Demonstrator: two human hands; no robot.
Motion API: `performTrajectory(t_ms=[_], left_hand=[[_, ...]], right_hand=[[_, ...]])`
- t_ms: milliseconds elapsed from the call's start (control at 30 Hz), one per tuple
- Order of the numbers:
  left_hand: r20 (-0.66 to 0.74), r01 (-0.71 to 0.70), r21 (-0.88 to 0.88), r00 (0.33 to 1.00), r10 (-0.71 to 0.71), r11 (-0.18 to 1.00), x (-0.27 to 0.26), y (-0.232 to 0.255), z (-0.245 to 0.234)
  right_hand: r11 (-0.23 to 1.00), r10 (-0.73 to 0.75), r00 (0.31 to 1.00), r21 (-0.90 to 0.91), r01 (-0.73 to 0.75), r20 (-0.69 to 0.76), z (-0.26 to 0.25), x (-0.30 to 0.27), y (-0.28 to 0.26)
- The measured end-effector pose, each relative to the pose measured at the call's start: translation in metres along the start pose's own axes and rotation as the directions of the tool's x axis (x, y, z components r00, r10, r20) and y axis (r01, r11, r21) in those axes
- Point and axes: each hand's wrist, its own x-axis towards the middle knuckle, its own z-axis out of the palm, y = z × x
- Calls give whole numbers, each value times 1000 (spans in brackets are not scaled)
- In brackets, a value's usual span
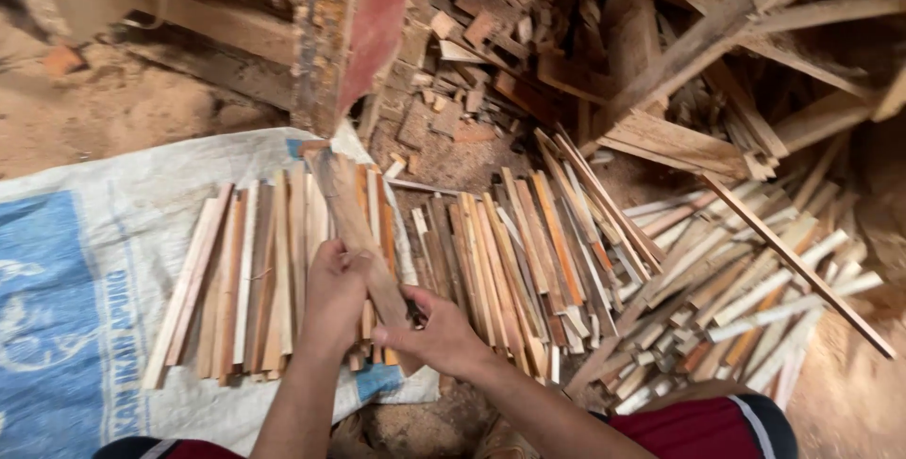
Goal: The person sorts through a pile of wooden strips, picking up individual pieces to inspect and mark them with a pencil.
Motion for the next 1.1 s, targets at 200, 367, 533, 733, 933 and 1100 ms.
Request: performTrajectory(t_ms=[200, 367, 533, 733, 933, 1100], left_hand=[[269, 30, 189, 960, -81, 982, -36, -18, 62], [308, -29, 513, 939, -152, 858, -26, -47, 77], [291, -23, 457, 948, -125, 889, -30, -48, 96], [302, -10, 502, 939, -165, 865, -40, -40, 109], [266, 142, 657, 876, -403, 740, -58, -3, 123], [244, 144, 671, 884, -399, 728, -55, -4, 121]], right_hand=[[892, -66, 943, -444, -91, -326, -45, -13, 7], [763, -95, 850, -586, -272, -518, -127, 25, 134], [614, -52, 847, -686, -391, -529, -138, 45, 170], [635, -183, 885, -739, -227, -429, -130, 48, 165], [723, -80, 894, -643, -253, -442, -137, 50, 149], [740, -206, 837, -640, -206, -508, -143, 60, 160]])
